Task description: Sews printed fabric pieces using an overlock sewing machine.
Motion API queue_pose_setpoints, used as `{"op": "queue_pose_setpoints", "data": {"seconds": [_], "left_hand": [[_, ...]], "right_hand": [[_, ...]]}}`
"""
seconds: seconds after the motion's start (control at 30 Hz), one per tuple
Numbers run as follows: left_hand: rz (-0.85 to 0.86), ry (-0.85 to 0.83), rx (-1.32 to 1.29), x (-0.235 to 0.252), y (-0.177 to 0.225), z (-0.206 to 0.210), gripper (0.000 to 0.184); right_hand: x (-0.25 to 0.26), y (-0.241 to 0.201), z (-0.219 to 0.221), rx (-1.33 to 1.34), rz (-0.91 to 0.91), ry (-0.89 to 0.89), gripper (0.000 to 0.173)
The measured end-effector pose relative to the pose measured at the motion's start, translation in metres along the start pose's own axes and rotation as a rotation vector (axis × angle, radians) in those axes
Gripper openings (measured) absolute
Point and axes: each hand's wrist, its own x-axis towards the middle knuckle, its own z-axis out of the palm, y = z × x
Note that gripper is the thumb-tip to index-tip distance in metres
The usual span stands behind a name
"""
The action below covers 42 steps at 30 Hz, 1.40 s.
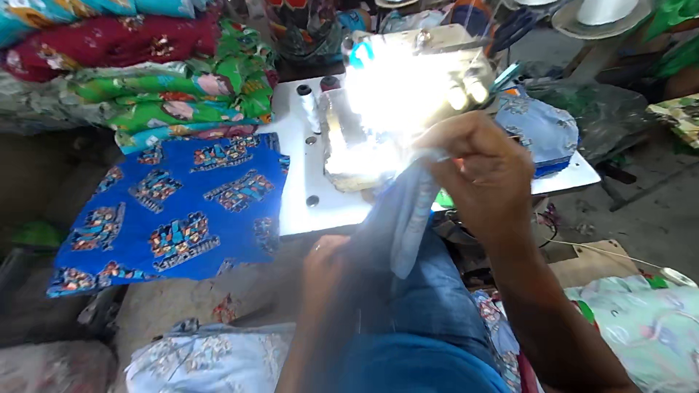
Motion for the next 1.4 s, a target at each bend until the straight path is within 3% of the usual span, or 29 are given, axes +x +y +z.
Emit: {"op": "queue_pose_setpoints", "data": {"seconds": [0.2,0.87,1.07,1.13,1.23,1.4], "left_hand": [[-0.190,0.080,-0.128,0.006,0.012,0.008,0.011],[-0.101,0.112,0.036,0.013,0.007,0.008,0.032],[-0.025,0.153,0.044,0.012,-0.011,0.002,0.012],[-0.079,0.136,-0.108,0.012,-0.009,-0.003,0.011],[-0.292,0.154,-0.273,0.010,-0.004,-0.011,0.014],[-0.296,0.195,-0.233,0.009,-0.003,-0.019,0.018]], "right_hand": [[0.002,0.007,-0.011,-0.019,-0.028,-0.007,0.015],[-0.007,0.014,-0.018,-0.055,-0.023,0.003,0.020],[-0.008,0.009,-0.010,-0.068,-0.003,-0.007,0.015],[-0.008,0.006,-0.007,-0.056,0.026,0.016,0.014],[-0.007,0.005,-0.005,-0.008,0.058,0.029,0.013],[-0.008,0.007,0.000,0.030,0.088,0.027,0.012]]}}
